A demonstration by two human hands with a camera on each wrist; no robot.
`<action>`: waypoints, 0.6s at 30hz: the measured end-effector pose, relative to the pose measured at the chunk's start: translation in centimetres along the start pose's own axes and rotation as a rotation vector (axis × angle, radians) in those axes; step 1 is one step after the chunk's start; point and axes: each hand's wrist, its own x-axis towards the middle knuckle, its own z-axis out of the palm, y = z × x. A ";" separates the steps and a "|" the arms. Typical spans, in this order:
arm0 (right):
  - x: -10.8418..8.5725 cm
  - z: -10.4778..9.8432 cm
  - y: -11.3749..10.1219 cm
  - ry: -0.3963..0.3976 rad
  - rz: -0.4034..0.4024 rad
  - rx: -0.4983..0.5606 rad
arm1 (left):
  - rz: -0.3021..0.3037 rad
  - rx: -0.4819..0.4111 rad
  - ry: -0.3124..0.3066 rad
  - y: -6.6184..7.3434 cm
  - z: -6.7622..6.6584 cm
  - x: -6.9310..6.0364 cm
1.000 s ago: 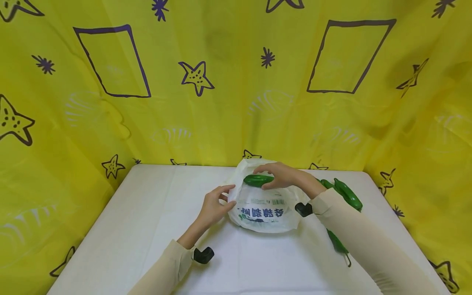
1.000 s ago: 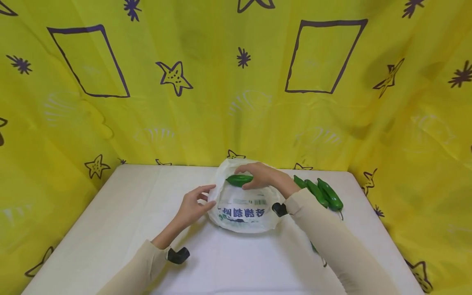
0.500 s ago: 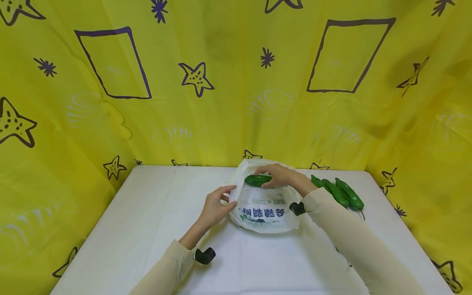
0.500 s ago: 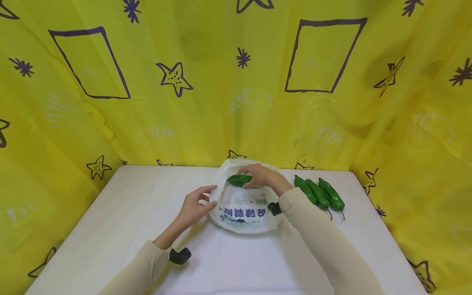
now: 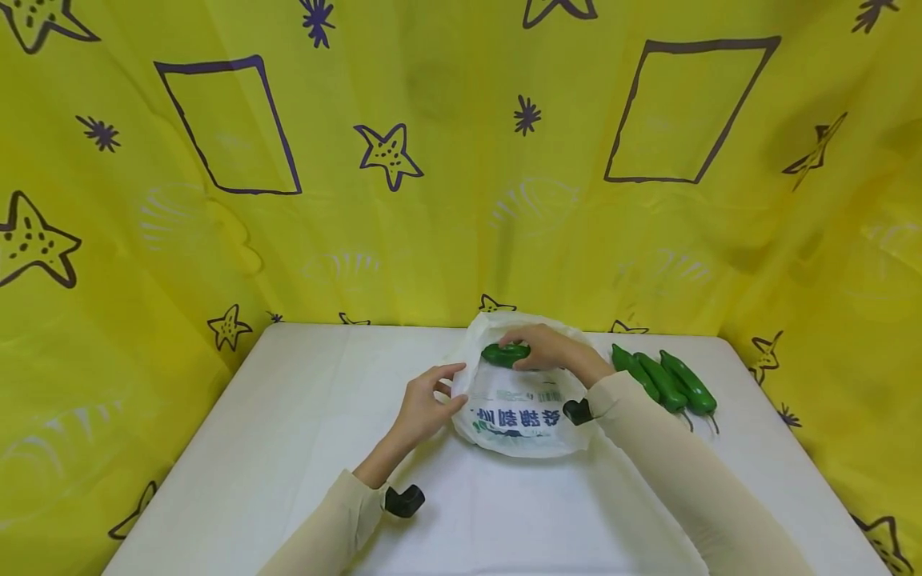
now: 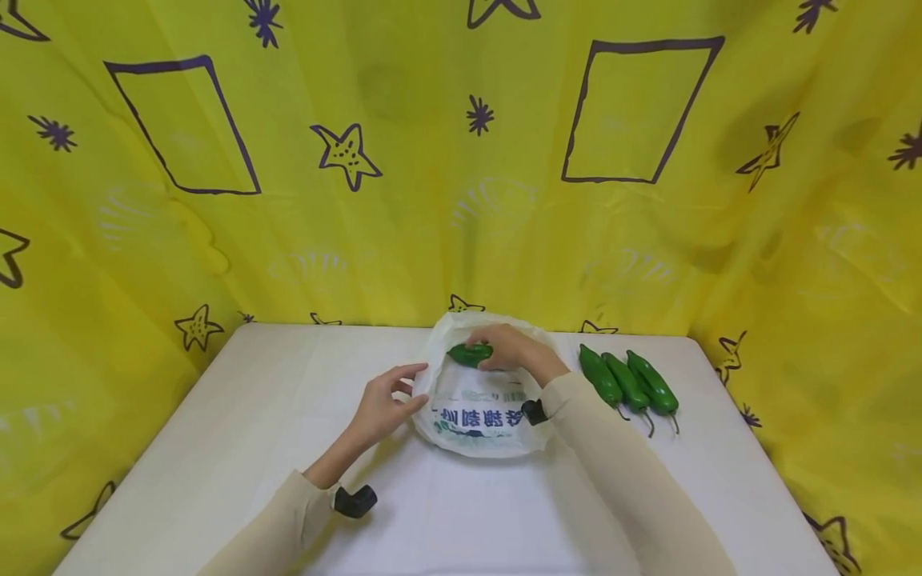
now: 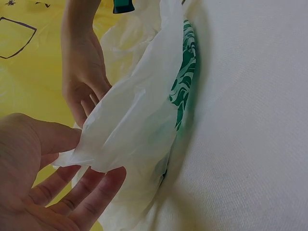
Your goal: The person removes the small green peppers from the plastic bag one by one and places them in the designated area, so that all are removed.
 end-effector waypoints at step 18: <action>0.9 0.5 -0.2 -0.056 -0.011 0.017 | -0.020 0.012 0.014 -0.2 -0.4 0.0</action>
